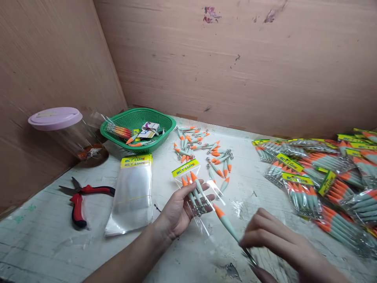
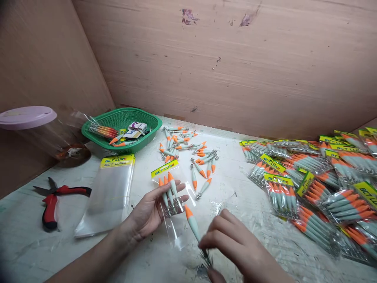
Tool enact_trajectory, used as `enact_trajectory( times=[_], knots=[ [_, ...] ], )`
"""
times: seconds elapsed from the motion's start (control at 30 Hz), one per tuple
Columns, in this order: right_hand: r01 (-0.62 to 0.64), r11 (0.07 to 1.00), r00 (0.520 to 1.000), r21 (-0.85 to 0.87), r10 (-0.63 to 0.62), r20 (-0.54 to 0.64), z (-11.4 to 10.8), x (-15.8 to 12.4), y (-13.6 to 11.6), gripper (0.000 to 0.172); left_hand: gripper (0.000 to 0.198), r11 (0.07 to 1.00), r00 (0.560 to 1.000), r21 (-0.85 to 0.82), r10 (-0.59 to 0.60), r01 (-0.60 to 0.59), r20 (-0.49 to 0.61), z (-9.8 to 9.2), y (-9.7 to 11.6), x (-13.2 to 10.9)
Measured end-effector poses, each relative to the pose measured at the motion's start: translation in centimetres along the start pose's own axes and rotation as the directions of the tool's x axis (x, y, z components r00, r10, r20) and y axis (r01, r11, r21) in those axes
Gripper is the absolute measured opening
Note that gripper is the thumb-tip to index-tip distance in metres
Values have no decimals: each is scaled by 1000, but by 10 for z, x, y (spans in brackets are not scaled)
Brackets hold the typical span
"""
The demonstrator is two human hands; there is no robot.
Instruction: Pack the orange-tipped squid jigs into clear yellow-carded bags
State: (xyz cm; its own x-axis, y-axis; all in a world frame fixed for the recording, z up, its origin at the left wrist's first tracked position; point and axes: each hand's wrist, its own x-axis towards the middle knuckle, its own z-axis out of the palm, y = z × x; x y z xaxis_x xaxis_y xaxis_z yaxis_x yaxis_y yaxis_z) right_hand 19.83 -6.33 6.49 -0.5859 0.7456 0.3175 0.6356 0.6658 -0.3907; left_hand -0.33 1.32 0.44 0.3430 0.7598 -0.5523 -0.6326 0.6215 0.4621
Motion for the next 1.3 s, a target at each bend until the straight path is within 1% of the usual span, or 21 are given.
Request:
enact_trajectory(
  times=[0.03, 0.1, 0.13, 0.2, 0.3, 0.4, 0.5, 0.57, 0.67, 0.73, 0.77, 0.8, 0.83, 0.9, 0.93, 1.0, 1.07, 1.1, 1.17, 1.23, 1.3],
  knots=[
    [16, 999, 1000, -52, -16, 4, 8, 7, -1, 8, 25, 1000, 1000, 8, -6, 6, 2, 0, -1, -1],
    [32, 983, 994, -179, -51, -101, 23, 17, 0, 18, 22, 1000, 1000, 19, -15, 15, 11, 1, -1, -1],
    [39, 972, 984, -230, -78, -161, 29, 20, 2, 20, 21, 1000, 1000, 21, -18, 17, 19, 1, -2, -2],
    [33, 953, 967, -301, -107, -232, 38, 20, 4, 21, 20, 1000, 999, 23, -12, 11, 50, 2, -1, -2],
    [6, 935, 955, -353, -110, -274, 45, 13, 8, 23, 20, 999, 994, 31, 9, -13, 107, 2, 0, -2],
    [-35, 939, 939, -341, -86, -334, 49, 8, 9, 26, 22, 998, 991, 57, 10, -18, 135, 0, -2, -2],
    [-61, 967, 919, -249, -43, -392, 51, 13, 6, 17, 25, 996, 989, 82, 4, -16, 147, -2, -7, -2],
    [-89, 981, 906, -173, 8, -424, 50, 19, 6, 15, 25, 996, 986, 83, 5, -19, 165, -2, -9, -3],
    [-128, 991, 927, 49, 137, -349, 40, 29, 20, 8, 23, 999, 989, 49, -13, 5, 149, 1, -5, -4],
    [-167, 972, 921, 164, 214, -326, 31, 32, 43, 6, 23, 1000, 996, 0, -13, 13, 86, 3, 2, -6],
    [-192, 969, 915, 157, 235, -329, 28, 32, 57, 7, 22, 1000, 999, -23, -2, 3, 50, 4, 6, -6],
    [-213, 971, 916, 111, 238, -324, 25, 32, 72, 6, 22, 999, 1000, -40, 15, -14, 21, 4, 10, -6],
    [-227, 973, 928, 42, 230, -294, 24, 31, 86, 6, 21, 998, 999, -49, 35, -35, -1, 4, 14, -6],
    [-235, 969, 963, -72, 223, -152, 29, 29, 106, 9, 22, 996, 997, -49, 70, -71, -26, 4, 18, -6],
    [-241, 966, 969, -94, 234, -76, 35, 28, 111, 10, 22, 995, 996, -48, 83, -85, -31, 4, 18, -5],
    [-283, 952, 958, -112, 287, 14, 51, 26, 111, 11, 23, 994, 994, -44, 102, -103, -34, 4, 17, -4],
    [-320, 935, 944, -154, 328, 28, 71, 26, 103, 14, 23, 992, 992, -38, 119, -120, -40, 4, 14, -2],
    [-327, 928, 943, -178, 333, 7, 79, 25, 99, 13, 22, 991, 991, -33, 126, -128, -44, 4, 12, -2],
    [-322, 924, 947, -204, 312, -82, 89, 23, 91, 12, 19, 990, 989, -20, 135, -136, -57, 5, 10, -2],
    [-312, 935, 943, -169, 283, -176, 83, 16, 84, 13, 17, 990, 988, -9, 138, -139, -66, 5, 9, -3],
    [-306, 949, 932, -79, 281, -230, 61, 5, 74, 13, 17, 990, 988, -7, 139, -139, -61, 5, 9, -3]
  ],
)
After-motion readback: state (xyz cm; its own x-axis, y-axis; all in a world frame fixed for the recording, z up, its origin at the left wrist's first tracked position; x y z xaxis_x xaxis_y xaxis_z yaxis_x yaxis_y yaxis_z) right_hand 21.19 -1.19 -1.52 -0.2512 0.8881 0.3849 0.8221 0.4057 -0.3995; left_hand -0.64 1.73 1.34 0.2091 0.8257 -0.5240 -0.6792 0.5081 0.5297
